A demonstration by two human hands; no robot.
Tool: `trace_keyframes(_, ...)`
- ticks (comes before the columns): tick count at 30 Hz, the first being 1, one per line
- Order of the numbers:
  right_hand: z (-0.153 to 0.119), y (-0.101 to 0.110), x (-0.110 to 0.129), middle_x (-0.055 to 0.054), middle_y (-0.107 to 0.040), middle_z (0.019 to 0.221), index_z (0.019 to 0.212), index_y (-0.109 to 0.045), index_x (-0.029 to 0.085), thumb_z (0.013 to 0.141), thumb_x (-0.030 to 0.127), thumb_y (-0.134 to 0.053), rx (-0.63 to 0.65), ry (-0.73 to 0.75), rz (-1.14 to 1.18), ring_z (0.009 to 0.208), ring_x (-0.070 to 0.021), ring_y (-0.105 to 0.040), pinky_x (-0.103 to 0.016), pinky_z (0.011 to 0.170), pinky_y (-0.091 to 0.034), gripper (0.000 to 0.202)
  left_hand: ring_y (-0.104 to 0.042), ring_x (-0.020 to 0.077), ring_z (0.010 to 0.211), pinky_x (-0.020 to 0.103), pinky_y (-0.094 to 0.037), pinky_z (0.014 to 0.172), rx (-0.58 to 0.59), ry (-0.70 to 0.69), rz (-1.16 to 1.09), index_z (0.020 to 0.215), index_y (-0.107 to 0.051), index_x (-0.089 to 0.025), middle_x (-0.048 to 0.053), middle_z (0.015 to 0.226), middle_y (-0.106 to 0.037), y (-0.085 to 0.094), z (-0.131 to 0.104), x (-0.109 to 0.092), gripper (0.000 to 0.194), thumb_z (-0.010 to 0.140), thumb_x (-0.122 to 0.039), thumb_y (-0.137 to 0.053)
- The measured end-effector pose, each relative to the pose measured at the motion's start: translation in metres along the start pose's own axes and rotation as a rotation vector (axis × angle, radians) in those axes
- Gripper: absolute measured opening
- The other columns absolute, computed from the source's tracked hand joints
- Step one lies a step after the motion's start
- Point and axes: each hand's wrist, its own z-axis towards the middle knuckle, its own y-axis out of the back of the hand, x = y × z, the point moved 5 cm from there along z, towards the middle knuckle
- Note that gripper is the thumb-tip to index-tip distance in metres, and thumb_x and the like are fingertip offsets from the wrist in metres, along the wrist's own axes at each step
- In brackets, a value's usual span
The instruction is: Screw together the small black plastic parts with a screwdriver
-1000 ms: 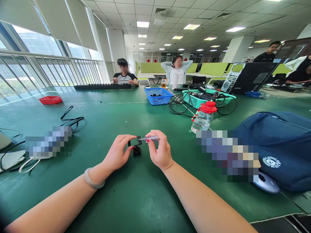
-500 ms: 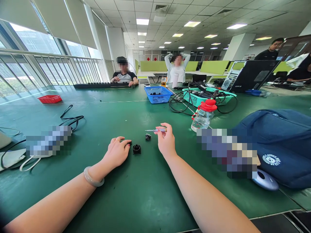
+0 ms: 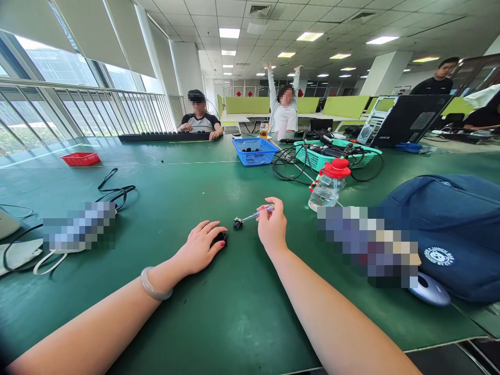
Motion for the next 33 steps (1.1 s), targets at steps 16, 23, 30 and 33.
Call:
trace_keyframes(16, 0.011, 0.002, -0.010, 0.006, -0.063, 0.063, 0.099, -0.051, 0.024, 0.079, 0.030, -0.061, -0.023, 0.012, 0.426, 0.045, -0.0091, -0.050, -0.025, 0.050, -0.044, 0.023, -0.041, 0.0335, 0.136, 0.067, -0.021, 0.117, 0.004, -0.157, -0.071, 0.125, -0.063, -0.034, 0.007, 0.132, -0.059, 0.005, -0.010, -0.019, 0.034, 0.095, -0.046, -0.052)
trace_keyframes(23, 0.023, 0.003, -0.043, 0.008, -0.060, 0.056, 0.091, -0.050, 0.023, 0.069, 0.029, -0.064, -0.112, -0.259, 0.510, 0.040, -0.0078, -0.048, -0.022, 0.045, -0.040, 0.026, -0.053, 0.0254, 0.114, 0.060, -0.031, 0.113, 0.014, -0.199, -0.030, 0.100, -0.066, -0.026, 0.006, 0.110, -0.061, -0.001, -0.022, -0.048, 0.020, 0.099, -0.032, -0.046)
trace_keyframes(30, 0.022, 0.002, -0.042, 0.007, -0.061, 0.057, 0.089, -0.050, 0.023, 0.065, 0.032, -0.067, -0.046, -0.264, 0.530, 0.041, -0.0087, -0.050, -0.025, 0.047, -0.042, 0.031, -0.054, 0.0249, 0.111, 0.055, -0.036, 0.111, 0.080, -0.176, -0.003, 0.099, -0.062, -0.025, 0.005, 0.108, -0.061, 0.011, -0.068, -0.044, 0.014, 0.097, -0.031, -0.049)
trace_keyframes(33, 0.023, 0.001, -0.043, 0.007, -0.061, 0.056, 0.088, -0.049, 0.024, 0.065, 0.034, -0.067, -0.032, -0.270, 0.525, 0.040, -0.0093, -0.050, -0.026, 0.047, -0.043, 0.030, -0.056, 0.0248, 0.107, 0.052, -0.041, 0.107, 0.019, -0.122, 0.012, 0.096, -0.061, -0.025, 0.005, 0.105, -0.062, 0.024, -0.100, -0.009, 0.016, 0.097, -0.031, -0.045)
